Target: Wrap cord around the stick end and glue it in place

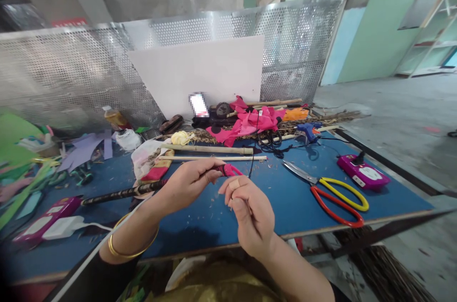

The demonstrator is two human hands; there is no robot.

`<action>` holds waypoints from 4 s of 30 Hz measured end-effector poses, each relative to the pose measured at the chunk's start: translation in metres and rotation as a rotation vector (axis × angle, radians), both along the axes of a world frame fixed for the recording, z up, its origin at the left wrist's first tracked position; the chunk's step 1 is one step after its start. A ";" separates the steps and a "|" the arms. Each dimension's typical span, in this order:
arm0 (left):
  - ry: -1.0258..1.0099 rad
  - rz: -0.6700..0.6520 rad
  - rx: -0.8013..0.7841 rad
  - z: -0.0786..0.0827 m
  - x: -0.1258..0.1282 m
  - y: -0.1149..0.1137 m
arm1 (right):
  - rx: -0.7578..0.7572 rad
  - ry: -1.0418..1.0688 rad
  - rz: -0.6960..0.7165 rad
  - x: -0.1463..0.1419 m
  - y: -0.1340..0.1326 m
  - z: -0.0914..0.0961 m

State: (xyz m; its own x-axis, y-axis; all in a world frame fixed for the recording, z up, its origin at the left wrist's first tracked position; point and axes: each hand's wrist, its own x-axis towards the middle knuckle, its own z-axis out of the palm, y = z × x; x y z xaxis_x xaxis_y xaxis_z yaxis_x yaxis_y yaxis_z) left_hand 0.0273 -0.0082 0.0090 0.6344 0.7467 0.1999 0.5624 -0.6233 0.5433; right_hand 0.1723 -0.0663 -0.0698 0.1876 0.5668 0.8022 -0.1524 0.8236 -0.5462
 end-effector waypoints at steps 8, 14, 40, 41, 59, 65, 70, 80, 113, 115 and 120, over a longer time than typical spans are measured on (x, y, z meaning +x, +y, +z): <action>-0.057 -0.028 -0.087 0.005 -0.001 0.003 | 0.045 -0.190 -0.034 0.009 0.005 -0.005; -0.029 0.020 -0.025 0.001 0.001 0.007 | 0.136 -0.408 -0.159 0.011 0.007 -0.001; 0.025 -0.005 0.349 -0.027 0.000 -0.025 | -0.500 -0.374 0.049 0.021 0.028 -0.026; 0.026 -0.029 0.327 -0.029 0.000 -0.026 | -0.495 -0.381 0.075 0.025 0.033 -0.022; 0.021 0.053 0.113 -0.041 -0.001 -0.027 | -0.184 -1.084 -0.258 0.042 0.016 0.042; 0.013 0.086 0.287 -0.049 0.000 -0.024 | -0.287 -1.089 -0.450 0.039 -0.005 0.030; 0.036 0.072 0.284 -0.047 0.002 -0.020 | -0.268 -1.101 -0.534 0.036 -0.011 0.020; 0.026 0.116 0.335 -0.051 0.005 -0.019 | -0.262 -1.152 -0.614 0.029 -0.018 0.012; -0.064 0.212 0.074 -0.019 0.011 -0.015 | -0.126 -0.700 -0.615 0.019 0.005 -0.035; -0.075 0.200 0.059 -0.018 0.010 -0.016 | -0.144 -0.629 -0.597 0.015 0.008 -0.038; -0.109 0.194 0.072 -0.013 0.008 -0.019 | -0.204 -0.431 -0.552 0.000 0.009 -0.045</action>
State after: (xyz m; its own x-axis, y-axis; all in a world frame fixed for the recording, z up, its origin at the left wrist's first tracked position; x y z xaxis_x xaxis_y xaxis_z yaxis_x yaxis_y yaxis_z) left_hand 0.0349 -0.0276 -0.0036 0.4521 0.8340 0.3163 0.6160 -0.5484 0.5655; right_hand 0.1725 -0.0576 -0.1151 0.1805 0.6272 0.7576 0.5192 0.5935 -0.6150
